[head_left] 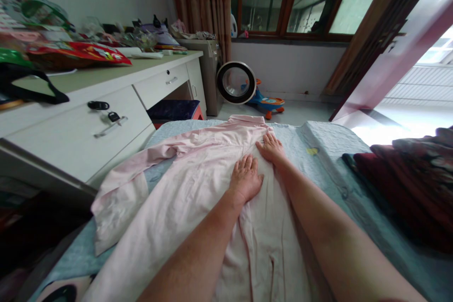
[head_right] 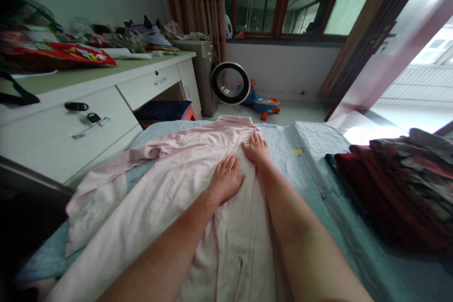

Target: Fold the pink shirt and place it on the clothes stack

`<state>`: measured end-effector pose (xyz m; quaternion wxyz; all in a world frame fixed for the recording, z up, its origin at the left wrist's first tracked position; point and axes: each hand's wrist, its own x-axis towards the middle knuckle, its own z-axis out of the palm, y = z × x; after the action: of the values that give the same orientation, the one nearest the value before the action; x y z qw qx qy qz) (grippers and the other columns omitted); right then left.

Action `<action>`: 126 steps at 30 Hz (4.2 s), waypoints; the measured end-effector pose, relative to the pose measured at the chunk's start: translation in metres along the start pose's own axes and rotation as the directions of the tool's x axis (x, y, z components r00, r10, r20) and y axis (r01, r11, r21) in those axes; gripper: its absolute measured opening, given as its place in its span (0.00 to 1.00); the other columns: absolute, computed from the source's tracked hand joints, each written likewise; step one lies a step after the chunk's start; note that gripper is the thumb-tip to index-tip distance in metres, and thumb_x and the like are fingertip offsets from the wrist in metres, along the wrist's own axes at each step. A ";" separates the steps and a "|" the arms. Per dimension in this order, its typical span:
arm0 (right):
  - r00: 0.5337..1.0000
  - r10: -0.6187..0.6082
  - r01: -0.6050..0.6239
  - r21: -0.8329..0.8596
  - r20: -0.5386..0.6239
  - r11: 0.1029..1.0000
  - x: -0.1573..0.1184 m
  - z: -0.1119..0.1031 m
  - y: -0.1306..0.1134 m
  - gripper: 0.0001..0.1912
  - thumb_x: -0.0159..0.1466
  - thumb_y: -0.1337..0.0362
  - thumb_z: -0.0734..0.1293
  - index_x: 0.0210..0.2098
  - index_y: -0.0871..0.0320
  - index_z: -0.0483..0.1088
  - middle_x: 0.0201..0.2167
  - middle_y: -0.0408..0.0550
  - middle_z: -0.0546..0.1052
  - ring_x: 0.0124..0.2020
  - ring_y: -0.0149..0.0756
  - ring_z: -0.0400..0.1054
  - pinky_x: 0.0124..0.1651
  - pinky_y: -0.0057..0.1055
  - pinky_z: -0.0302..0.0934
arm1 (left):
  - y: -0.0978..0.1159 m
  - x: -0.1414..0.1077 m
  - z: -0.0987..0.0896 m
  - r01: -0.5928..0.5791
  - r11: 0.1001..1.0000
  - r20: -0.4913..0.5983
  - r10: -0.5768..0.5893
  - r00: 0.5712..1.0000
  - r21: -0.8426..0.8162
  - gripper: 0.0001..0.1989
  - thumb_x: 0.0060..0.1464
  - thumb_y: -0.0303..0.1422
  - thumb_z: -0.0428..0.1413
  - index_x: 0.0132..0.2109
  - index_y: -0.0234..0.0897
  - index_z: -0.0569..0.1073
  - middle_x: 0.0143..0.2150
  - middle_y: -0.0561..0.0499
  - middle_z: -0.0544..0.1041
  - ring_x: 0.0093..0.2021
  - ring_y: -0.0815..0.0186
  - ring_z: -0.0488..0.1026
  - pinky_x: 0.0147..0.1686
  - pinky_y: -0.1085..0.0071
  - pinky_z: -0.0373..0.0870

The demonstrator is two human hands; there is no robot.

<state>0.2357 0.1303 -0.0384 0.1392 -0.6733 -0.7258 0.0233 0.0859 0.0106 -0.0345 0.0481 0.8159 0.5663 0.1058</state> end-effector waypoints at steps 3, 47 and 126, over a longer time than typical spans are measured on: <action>0.997 0.075 -0.075 0.001 0.020 0.997 0.000 -0.001 -0.001 0.34 0.69 0.46 0.52 0.65 0.62 0.58 0.71 0.57 0.53 0.71 0.46 0.44 0.68 0.45 0.43 | 0.001 -0.001 -0.003 0.002 1.000 0.007 -0.002 1.000 0.001 0.32 0.64 0.45 0.44 0.69 0.32 0.56 0.72 0.40 0.55 0.72 0.55 0.49 0.68 0.55 0.49; 0.982 0.042 -0.024 -0.098 0.183 0.995 -0.106 -0.034 0.009 0.35 0.71 0.45 0.49 0.70 0.58 0.51 0.72 0.51 0.49 0.72 0.46 0.42 0.69 0.51 0.41 | -0.002 -0.006 -0.009 0.215 0.977 -0.038 -0.214 0.976 0.007 0.33 0.61 0.51 0.47 0.68 0.42 0.59 0.71 0.39 0.56 0.70 0.52 0.53 0.66 0.50 0.50; 0.988 -0.144 0.148 -0.067 0.062 0.987 -0.245 -0.055 -0.005 0.26 0.73 0.58 0.50 0.64 0.64 0.61 0.68 0.55 0.60 0.69 0.44 0.50 0.68 0.43 0.48 | 0.024 -0.102 -0.036 -0.156 0.988 0.022 0.156 0.988 0.016 0.23 0.62 0.44 0.51 0.58 0.35 0.70 0.61 0.41 0.70 0.63 0.55 0.64 0.63 0.59 0.59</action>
<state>0.2571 -0.1196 -0.0258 0.0958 -0.6219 -0.7772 0.0062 0.0651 -0.0944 -0.0068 0.0384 0.8592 0.5012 0.0956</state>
